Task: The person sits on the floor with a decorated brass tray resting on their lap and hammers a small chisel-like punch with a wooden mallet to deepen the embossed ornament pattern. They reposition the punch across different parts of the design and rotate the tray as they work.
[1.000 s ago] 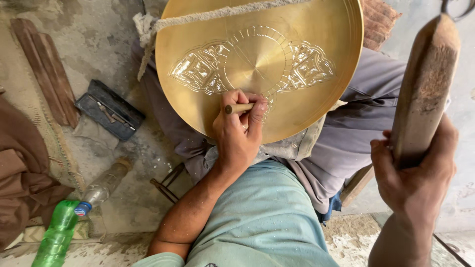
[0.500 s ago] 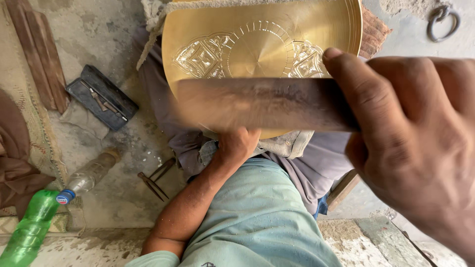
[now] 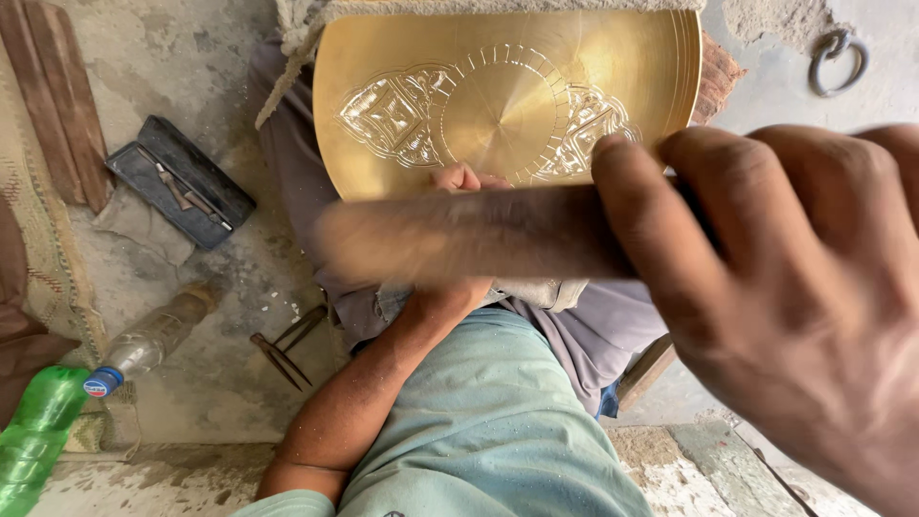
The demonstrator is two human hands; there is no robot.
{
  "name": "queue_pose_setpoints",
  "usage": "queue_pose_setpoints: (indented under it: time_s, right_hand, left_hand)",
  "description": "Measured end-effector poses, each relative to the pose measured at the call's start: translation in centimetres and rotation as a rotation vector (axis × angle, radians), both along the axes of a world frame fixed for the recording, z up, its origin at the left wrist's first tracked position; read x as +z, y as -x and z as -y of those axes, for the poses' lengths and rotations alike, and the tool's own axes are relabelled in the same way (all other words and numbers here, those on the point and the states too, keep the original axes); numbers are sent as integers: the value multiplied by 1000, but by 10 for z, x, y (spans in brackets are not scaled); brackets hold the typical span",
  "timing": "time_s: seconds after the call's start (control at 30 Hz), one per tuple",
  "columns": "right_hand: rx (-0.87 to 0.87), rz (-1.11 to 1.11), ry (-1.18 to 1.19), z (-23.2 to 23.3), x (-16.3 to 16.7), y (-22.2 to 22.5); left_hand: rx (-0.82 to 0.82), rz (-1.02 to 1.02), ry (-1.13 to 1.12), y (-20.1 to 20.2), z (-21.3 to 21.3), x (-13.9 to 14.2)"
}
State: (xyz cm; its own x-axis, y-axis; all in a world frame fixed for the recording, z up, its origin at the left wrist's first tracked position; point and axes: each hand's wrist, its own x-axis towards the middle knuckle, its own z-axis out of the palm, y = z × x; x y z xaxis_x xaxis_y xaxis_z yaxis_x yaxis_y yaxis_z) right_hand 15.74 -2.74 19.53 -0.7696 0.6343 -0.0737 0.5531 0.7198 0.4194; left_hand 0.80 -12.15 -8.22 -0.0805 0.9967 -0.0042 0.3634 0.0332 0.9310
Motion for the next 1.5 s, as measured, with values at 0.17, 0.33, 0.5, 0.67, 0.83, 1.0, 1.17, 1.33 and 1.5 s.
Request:
queue_pose_setpoints:
  time_s: [0.17, 0.33, 0.5, 0.67, 0.83, 1.0, 1.17, 1.33, 1.5]
  right_hand:
    - [-5, 71, -41, -2, -4, -3]
    - [-85, 105, 48, 4, -10, -14]
    - [-142, -18, 151, 7, -9, -17]
    - [-149, -48, 207, 6, -6, -15]
    - [-110, 187, 98, 7, -6, -12]
    - [-162, 123, 161, 8, -10, -18]
    - [-184, -110, 194, 11, -14, -25]
    - [-98, -64, 91, 7, -16, -22]
    - [-91, 222, 27, 9, -12, -22]
  left_hand:
    - [-22, -119, -80, 0, 0, -1]
    - [-11, -140, -168, 0, 1, -7]
    - [-26, -137, -159, 0, -2, -3]
    - [25, 249, 73, -3, -7, 20]
    - [-20, 48, -130, 2, -12, 29]
    - [-46, -133, -169, 0, -9, 13]
    - [-30, -116, -234, 0, -5, 0]
    - [-26, -126, -287, 0, -6, 0]
    - [-59, -70, -119, 3, -9, 6]
